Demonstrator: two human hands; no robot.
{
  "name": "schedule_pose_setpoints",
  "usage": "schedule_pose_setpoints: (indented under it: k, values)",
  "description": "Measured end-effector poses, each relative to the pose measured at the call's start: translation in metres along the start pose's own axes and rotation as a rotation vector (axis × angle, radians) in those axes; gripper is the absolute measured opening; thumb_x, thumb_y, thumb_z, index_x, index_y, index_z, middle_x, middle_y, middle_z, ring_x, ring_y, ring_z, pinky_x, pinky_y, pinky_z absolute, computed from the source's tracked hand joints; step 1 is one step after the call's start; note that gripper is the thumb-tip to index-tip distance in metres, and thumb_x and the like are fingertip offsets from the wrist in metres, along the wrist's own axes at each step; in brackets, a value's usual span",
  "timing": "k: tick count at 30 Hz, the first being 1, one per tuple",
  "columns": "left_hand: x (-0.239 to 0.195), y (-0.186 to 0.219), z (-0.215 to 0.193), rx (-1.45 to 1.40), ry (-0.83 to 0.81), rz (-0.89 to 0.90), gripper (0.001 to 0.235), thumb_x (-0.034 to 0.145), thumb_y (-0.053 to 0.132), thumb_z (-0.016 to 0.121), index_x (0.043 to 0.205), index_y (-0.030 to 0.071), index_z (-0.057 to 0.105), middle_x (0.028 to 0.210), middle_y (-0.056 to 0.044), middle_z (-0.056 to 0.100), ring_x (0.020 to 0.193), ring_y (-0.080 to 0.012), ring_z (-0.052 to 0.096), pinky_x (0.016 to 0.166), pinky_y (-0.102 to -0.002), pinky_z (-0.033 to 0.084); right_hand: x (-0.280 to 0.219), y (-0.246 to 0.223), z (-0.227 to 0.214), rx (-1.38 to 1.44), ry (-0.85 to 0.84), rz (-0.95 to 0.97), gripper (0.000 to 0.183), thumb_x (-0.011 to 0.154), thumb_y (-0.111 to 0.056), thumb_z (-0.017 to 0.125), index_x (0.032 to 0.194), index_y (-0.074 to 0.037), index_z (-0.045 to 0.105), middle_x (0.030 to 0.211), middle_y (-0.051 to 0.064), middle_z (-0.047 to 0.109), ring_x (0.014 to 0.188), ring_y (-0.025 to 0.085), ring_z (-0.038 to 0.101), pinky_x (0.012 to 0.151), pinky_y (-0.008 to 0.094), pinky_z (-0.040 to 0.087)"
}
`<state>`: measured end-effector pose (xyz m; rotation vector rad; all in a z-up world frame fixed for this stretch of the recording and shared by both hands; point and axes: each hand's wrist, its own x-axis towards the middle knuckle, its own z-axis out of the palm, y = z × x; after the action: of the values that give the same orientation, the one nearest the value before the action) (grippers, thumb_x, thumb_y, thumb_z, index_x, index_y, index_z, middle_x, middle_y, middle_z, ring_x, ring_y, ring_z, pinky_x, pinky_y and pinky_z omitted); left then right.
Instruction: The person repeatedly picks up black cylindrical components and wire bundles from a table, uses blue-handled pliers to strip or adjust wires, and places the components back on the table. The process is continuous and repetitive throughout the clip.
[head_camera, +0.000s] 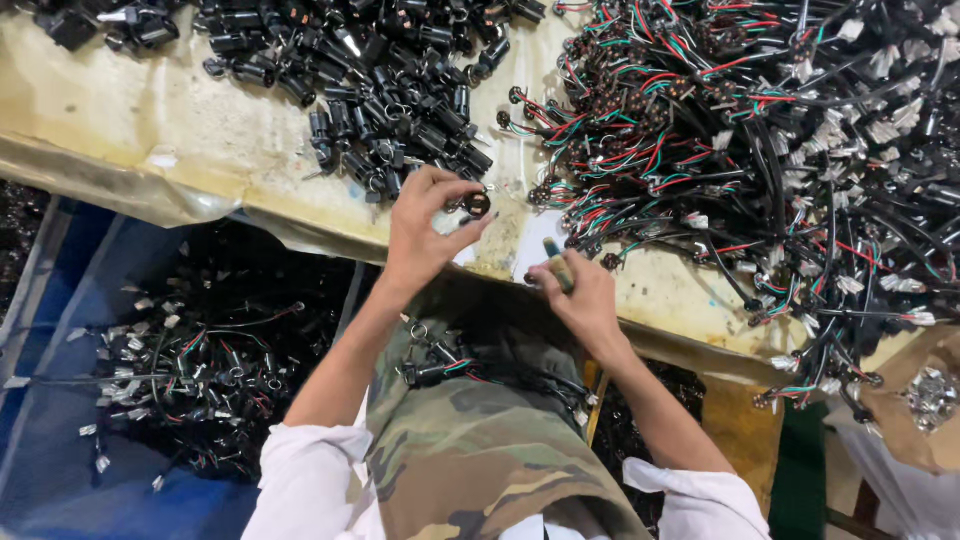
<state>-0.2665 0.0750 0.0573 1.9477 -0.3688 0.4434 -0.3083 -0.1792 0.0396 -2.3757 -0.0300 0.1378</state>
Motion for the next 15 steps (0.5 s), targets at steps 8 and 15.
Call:
schedule_pose_setpoints:
  k: [8, 15]
  values:
    - [-0.031, 0.022, 0.01, -0.813, -0.315, -0.421, 0.034, 0.099, 0.018, 0.067, 0.129, 0.007, 0.058, 0.103, 0.001, 0.064, 0.093, -0.0075, 0.062, 0.085, -0.026, 0.052, 0.01, -0.002, -0.003, 0.074, -0.034, -0.134, 0.034, 0.076, -0.023, 0.087, 0.096, -0.007, 0.065, 0.086, 0.01, 0.071, 0.077, 0.031, 0.071, 0.069, 0.042, 0.055]
    - [-0.046, -0.027, 0.016, -0.634, -0.137, -0.503, 0.026, 0.097, 0.027, 0.058, 0.11, 0.005, 0.064, 0.095, 0.0, 0.058, 0.082, -0.0091, 0.054, 0.072, -0.025, 0.045, 0.015, -0.014, -0.001, -0.354, 0.188, -0.434, 0.036, 0.063, -0.007, 0.08, 0.097, -0.007, 0.069, 0.097, 0.01, 0.069, 0.088, 0.035, 0.068, 0.074, 0.043, 0.054]
